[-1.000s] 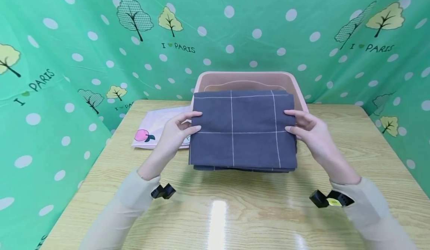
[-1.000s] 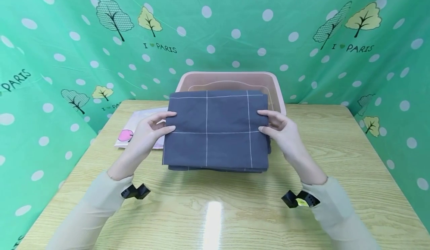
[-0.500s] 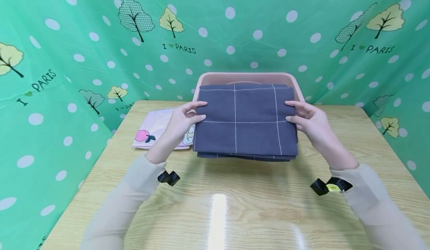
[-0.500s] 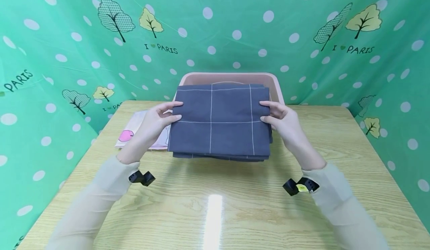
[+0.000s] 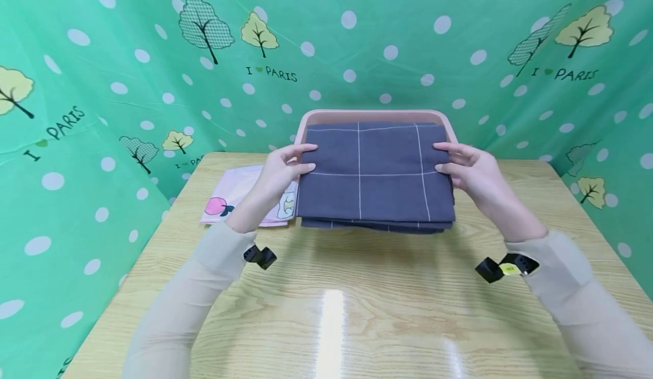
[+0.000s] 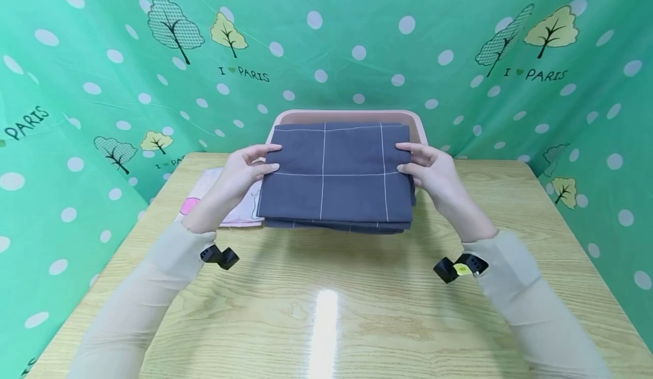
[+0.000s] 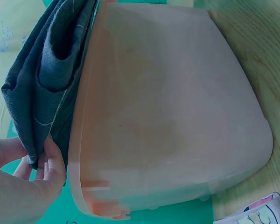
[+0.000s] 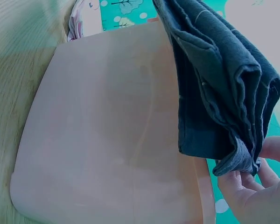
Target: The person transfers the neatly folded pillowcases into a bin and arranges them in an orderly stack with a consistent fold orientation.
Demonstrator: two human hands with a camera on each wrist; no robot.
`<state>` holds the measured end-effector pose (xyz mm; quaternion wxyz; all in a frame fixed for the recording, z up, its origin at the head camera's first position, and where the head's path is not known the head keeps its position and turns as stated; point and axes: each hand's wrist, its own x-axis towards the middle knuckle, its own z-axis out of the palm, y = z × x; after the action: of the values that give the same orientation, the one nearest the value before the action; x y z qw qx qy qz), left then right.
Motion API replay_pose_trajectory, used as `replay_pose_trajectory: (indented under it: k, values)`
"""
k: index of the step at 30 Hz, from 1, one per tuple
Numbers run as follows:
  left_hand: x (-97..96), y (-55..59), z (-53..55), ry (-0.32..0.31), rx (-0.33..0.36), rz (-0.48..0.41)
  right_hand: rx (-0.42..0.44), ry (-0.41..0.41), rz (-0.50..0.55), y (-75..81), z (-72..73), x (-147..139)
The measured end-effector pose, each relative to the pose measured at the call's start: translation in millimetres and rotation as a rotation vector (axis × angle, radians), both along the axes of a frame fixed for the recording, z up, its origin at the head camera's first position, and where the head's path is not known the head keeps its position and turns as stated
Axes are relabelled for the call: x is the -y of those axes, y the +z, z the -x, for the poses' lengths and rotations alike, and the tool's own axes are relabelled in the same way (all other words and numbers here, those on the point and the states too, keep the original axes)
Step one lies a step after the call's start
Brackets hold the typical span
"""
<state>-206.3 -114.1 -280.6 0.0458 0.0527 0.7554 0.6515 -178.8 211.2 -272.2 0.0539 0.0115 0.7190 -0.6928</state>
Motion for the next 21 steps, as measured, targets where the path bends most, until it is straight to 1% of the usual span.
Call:
replay_pose_trajectory:
  k: [5, 10, 14, 21]
  values:
    - [-2.5, 2.6, 6.8, 0.007, -0.003, 0.004, 0.029, 0.020, -0.013, 4.7, 8.2, -2]
    - [-6.2, 7.7, 13.1, 0.022, 0.053, -0.009, 0.045, 0.023, -0.055, 9.2, 15.9, -4]
    - [-8.2, 10.7, 18.1, 0.038, 0.082, 0.009, 0.041, 0.019, -0.089, 12.2, 21.4, -5]
    - [-11.1, 16.8, 28.3, 0.074, 0.051, 0.067, 0.097, -0.003, -0.171, 21.7, 31.1, -4]
